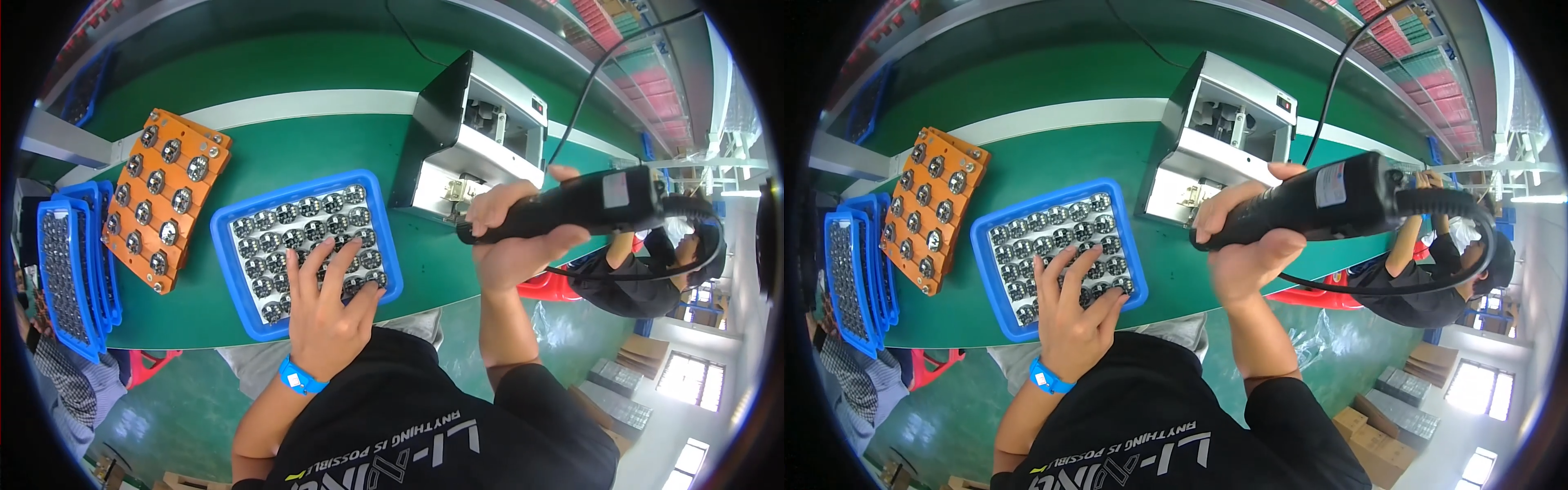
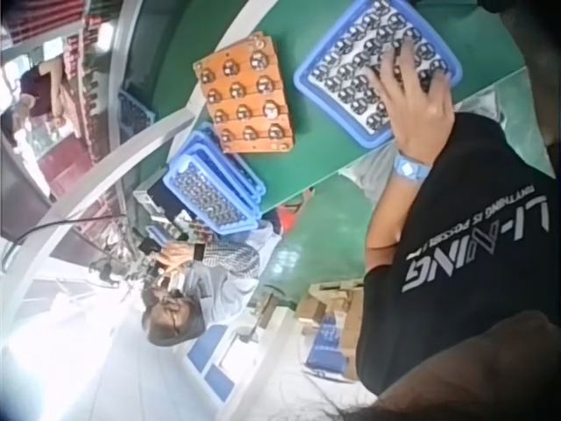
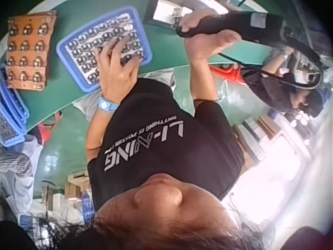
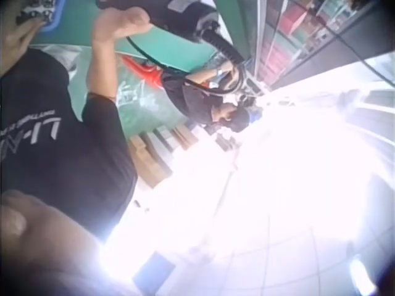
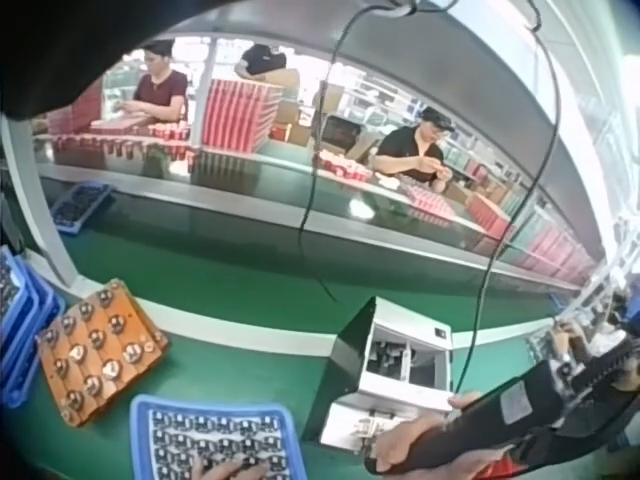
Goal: The person assembles electronic components onto printed circuit boards using a handheld electric screwdriver.
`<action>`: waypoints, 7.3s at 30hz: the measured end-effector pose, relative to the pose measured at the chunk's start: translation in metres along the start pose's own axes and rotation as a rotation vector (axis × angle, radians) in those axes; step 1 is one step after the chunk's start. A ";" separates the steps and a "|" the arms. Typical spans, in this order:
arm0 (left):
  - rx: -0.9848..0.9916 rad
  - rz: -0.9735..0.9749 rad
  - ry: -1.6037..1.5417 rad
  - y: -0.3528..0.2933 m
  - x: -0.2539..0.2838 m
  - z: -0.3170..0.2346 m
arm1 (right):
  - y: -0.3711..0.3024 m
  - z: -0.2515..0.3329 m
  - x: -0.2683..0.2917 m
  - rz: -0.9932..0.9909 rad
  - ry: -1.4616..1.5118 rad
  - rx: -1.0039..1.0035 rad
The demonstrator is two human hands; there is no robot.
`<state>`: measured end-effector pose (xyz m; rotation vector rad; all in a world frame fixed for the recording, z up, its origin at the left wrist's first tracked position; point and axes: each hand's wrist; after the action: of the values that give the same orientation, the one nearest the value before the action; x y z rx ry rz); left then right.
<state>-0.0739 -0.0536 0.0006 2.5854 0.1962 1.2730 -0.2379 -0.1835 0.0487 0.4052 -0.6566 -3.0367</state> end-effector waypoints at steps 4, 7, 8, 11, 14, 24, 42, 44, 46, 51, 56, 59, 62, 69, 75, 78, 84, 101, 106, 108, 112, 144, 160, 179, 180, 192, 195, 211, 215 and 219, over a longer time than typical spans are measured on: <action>0.000 0.002 -0.016 0.002 0.000 0.000 | -0.010 0.006 -0.005 -0.135 0.034 0.048; -0.007 0.011 -0.029 0.001 -0.001 0.000 | 0.002 0.013 -0.005 -0.160 0.048 0.128; -0.001 0.005 -0.017 0.000 -0.001 0.000 | 0.007 0.014 -0.004 -0.169 0.046 0.179; 0.008 -0.001 -0.003 0.000 -0.002 0.000 | 0.015 0.014 -0.004 -0.148 0.096 0.109; 0.011 -0.002 0.001 -0.001 -0.001 0.001 | 0.014 0.017 -0.006 -0.153 0.093 0.080; -0.002 0.009 -0.003 -0.001 -0.002 0.003 | -0.058 0.004 -0.011 0.175 0.242 -0.011; -0.006 0.013 -0.029 -0.002 -0.001 0.006 | -0.094 -0.021 -0.010 0.242 0.006 0.080; -0.004 0.014 -0.025 -0.003 0.000 0.007 | -0.093 -0.018 -0.007 0.243 -0.008 0.087; -0.012 0.049 -0.008 -0.003 0.001 0.007 | -0.083 -0.008 0.006 0.564 0.228 -0.071; -0.023 0.037 -0.002 -0.001 -0.001 0.007 | -0.093 -0.030 -0.012 0.284 0.093 0.211; -0.014 0.032 -0.011 -0.001 -0.001 0.006 | -0.074 -0.007 -0.017 0.195 0.232 0.233; -0.010 0.027 0.002 -0.002 -0.002 0.005 | -0.027 0.012 -0.011 0.148 0.192 0.424; 0.007 0.014 0.015 -0.002 -0.003 0.002 | 0.021 0.027 -0.001 -0.184 0.111 0.650; 0.028 0.037 0.004 0.001 0.000 -0.001 | 0.060 0.020 0.020 -0.030 0.075 0.574; 0.040 0.059 -0.003 0.004 0.000 -0.003 | 0.023 0.036 -0.003 0.039 0.132 0.466; 0.025 0.055 0.018 0.004 -0.001 -0.003 | 0.020 0.022 -0.001 -0.038 0.101 0.253; 0.028 0.071 0.030 0.006 0.001 -0.004 | 0.019 0.006 0.003 -0.058 0.110 0.213; 0.043 0.063 0.004 0.004 -0.001 -0.002 | -0.039 -0.007 -0.008 0.118 0.230 -0.049; 0.059 0.054 -0.007 0.003 -0.001 -0.001 | -0.070 -0.007 -0.006 0.224 0.359 -0.023; 0.054 0.054 -0.012 0.004 -0.002 -0.001 | -0.075 -0.009 -0.002 0.244 0.335 -0.009; 0.059 0.049 -0.012 0.002 -0.001 0.000 | -0.082 -0.013 -0.011 0.237 0.361 0.064; 0.060 0.057 0.043 0.000 -0.004 -0.001 | -0.078 -0.035 -0.008 0.440 0.208 -0.074; 0.043 -0.008 0.048 0.003 -0.006 -0.011 | 0.019 0.037 0.016 -0.094 0.108 0.317; -0.006 0.013 -0.007 0.000 0.000 -0.004 | 0.020 0.002 0.007 0.084 0.086 0.125; 0.007 0.013 -0.026 0.001 0.001 -0.004 | 0.020 0.003 0.007 0.098 0.027 0.090; 0.029 0.006 -0.081 -0.001 0.003 0.000 | -0.012 0.008 0.001 0.041 0.252 -0.082; 0.035 0.021 -0.104 -0.001 0.004 0.001 | -0.037 0.008 -0.005 0.162 0.357 -0.095; 0.058 0.053 -0.073 -0.002 0.002 0.002 | -0.077 -0.017 -0.021 0.267 0.208 -0.216; 0.053 0.043 -0.064 -0.003 0.000 0.003 | -0.077 -0.020 -0.021 0.269 0.241 -0.207; 0.057 0.042 -0.054 -0.002 0.001 0.002 | -0.078 -0.021 -0.021 0.285 0.244 -0.186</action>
<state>-0.0720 -0.0521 -0.0006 2.6819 0.1710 1.2263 -0.2088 -0.1194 0.0039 0.6042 -0.3775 -2.6900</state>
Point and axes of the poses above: each hand's wrist, its own y-axis towards the middle knuckle, its own x-axis out of the back of the hand, z = x × y, and after that the axes turned 1 degree about z, right-handed
